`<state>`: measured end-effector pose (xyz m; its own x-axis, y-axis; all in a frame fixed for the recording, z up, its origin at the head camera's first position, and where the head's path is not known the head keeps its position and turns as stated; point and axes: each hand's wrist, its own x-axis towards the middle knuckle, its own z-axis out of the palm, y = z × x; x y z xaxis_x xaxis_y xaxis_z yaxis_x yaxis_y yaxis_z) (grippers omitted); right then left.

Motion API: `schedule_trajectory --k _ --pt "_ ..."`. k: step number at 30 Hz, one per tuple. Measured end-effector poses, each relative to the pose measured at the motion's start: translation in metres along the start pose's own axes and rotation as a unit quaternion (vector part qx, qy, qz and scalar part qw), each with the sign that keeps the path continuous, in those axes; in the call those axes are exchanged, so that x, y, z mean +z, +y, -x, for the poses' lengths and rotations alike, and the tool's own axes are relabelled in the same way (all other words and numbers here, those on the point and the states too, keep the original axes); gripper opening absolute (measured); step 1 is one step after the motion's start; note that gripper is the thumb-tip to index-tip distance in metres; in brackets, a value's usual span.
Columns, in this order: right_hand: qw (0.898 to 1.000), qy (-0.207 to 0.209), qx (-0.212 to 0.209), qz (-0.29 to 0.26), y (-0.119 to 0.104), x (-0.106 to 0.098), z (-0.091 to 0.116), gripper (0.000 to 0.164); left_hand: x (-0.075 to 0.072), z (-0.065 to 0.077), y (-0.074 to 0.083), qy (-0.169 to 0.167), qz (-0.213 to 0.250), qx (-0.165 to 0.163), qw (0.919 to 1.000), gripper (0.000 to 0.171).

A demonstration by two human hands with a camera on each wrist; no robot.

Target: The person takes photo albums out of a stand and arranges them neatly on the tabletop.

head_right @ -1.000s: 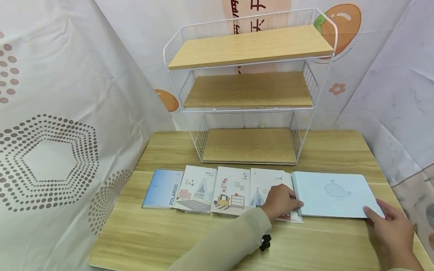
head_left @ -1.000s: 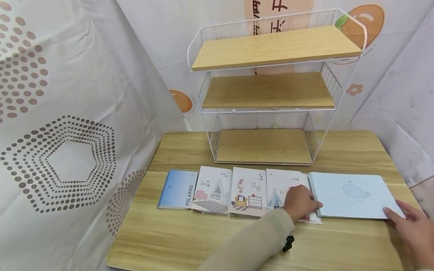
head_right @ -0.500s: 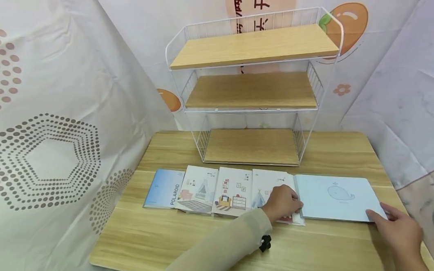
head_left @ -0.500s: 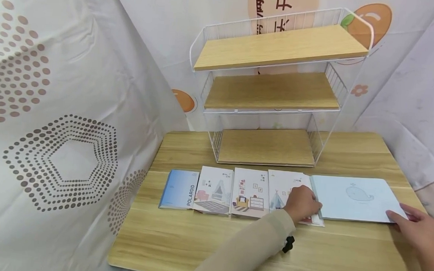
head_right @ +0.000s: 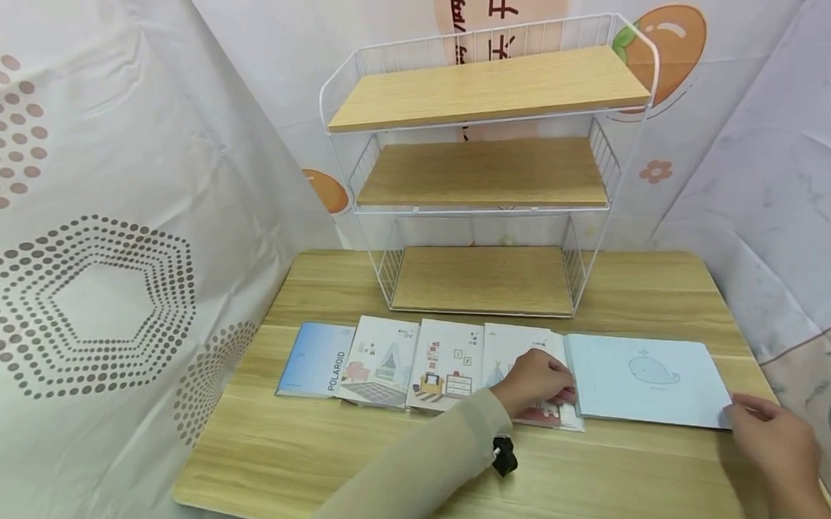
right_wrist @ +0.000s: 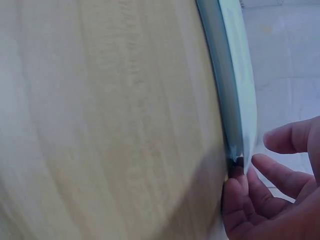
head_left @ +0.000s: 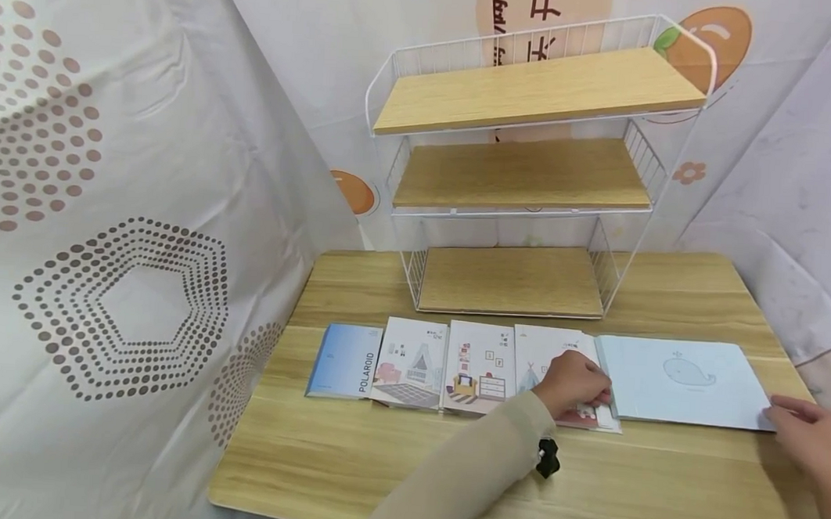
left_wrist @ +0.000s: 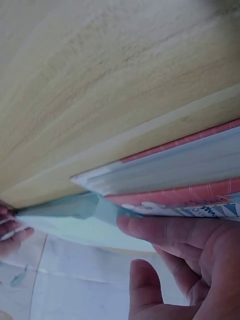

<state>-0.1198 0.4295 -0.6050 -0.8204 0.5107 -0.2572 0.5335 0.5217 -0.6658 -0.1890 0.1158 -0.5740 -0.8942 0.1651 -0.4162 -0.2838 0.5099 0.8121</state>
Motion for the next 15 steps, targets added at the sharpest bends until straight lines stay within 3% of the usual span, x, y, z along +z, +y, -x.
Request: schedule_trajectory --k 4,6,8,10,12,14,15 --pt "1.000 0.009 -0.027 -0.009 0.002 -0.005 0.000 0.052 -0.002 0.002 -0.003 -0.035 0.027 0.012 0.9990 0.008" --pt "0.999 0.018 -0.046 0.003 -0.002 -0.006 0.003 0.052 -0.009 0.006 -0.004 -0.057 0.003 0.051 0.9970 0.004" --pt "0.996 0.028 -0.076 0.030 -0.012 -0.005 0.008 0.052 -0.024 0.011 -0.006 -0.076 -0.051 0.117 0.9889 0.008" --pt "0.989 0.046 -0.126 0.067 -0.027 -0.003 0.016 0.053 -0.047 0.017 -0.010 -0.079 -0.141 0.193 0.9676 0.017" --pt "0.974 0.063 -0.195 0.098 -0.045 -0.001 0.023 0.052 -0.077 0.025 -0.015 -0.069 -0.229 0.263 0.9348 0.026" --pt "0.952 0.071 -0.269 0.125 -0.061 0.002 0.030 0.053 -0.111 0.034 -0.023 -0.047 -0.295 0.299 0.9065 0.032" --pt "0.940 0.075 -0.305 0.134 -0.070 0.004 0.034 0.054 -0.129 0.039 -0.028 -0.031 -0.318 0.305 0.8970 0.034"
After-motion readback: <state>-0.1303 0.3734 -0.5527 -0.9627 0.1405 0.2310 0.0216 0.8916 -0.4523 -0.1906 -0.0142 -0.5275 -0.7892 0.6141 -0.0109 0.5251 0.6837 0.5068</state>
